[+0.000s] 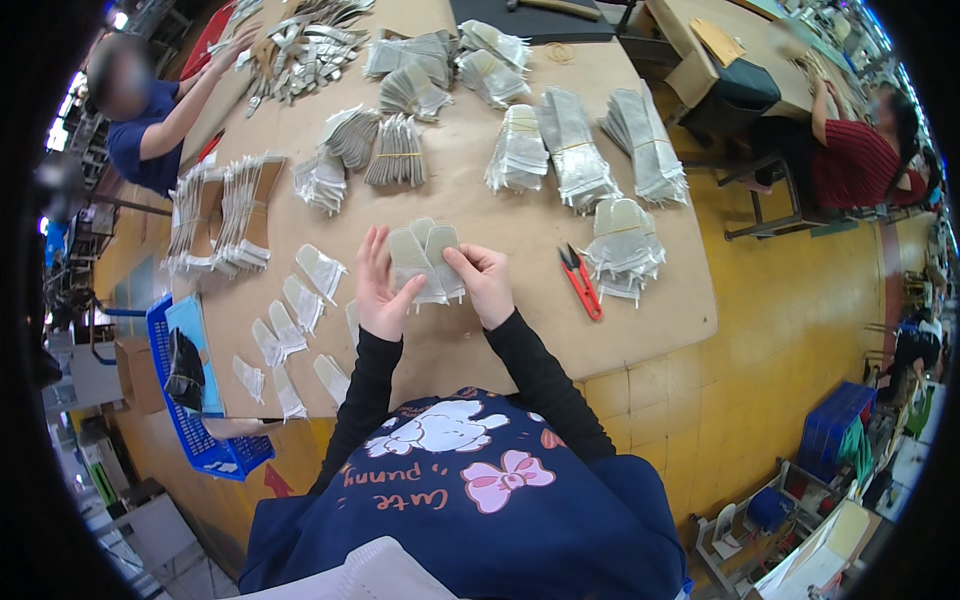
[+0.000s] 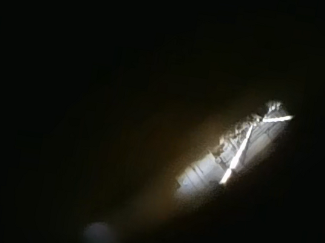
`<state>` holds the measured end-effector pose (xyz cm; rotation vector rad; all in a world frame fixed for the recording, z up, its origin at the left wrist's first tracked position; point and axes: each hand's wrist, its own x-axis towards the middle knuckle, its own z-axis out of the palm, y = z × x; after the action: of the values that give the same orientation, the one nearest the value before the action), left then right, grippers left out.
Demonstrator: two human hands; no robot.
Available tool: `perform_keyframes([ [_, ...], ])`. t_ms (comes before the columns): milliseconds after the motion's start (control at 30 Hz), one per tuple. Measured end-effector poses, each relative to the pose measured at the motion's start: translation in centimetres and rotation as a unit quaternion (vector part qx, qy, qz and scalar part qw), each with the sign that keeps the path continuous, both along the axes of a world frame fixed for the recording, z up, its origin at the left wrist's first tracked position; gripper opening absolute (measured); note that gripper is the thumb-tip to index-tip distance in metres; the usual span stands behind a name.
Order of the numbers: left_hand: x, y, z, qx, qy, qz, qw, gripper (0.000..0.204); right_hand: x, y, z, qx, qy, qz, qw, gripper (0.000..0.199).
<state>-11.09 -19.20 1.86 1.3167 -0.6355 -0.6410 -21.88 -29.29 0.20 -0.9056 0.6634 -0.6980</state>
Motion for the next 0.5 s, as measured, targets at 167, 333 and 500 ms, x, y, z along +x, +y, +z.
perform_keyframes([
  [167,1.2,0.9,-0.4,0.003,0.267,-0.077,0.961,0.054,0.2,0.6,-0.5,0.000,0.006,0.037,0.999,0.015],
  [333,1.7,1.6,-1.0,0.002,0.274,-0.046,0.961,0.043,0.4,0.4,-1.2,-0.032,0.007,-0.012,0.999,0.016],
  [500,2.5,2.2,-1.2,-0.003,0.305,-0.035,0.952,0.038,0.1,-0.6,-0.3,0.023,-0.044,-0.078,0.996,0.020],
])
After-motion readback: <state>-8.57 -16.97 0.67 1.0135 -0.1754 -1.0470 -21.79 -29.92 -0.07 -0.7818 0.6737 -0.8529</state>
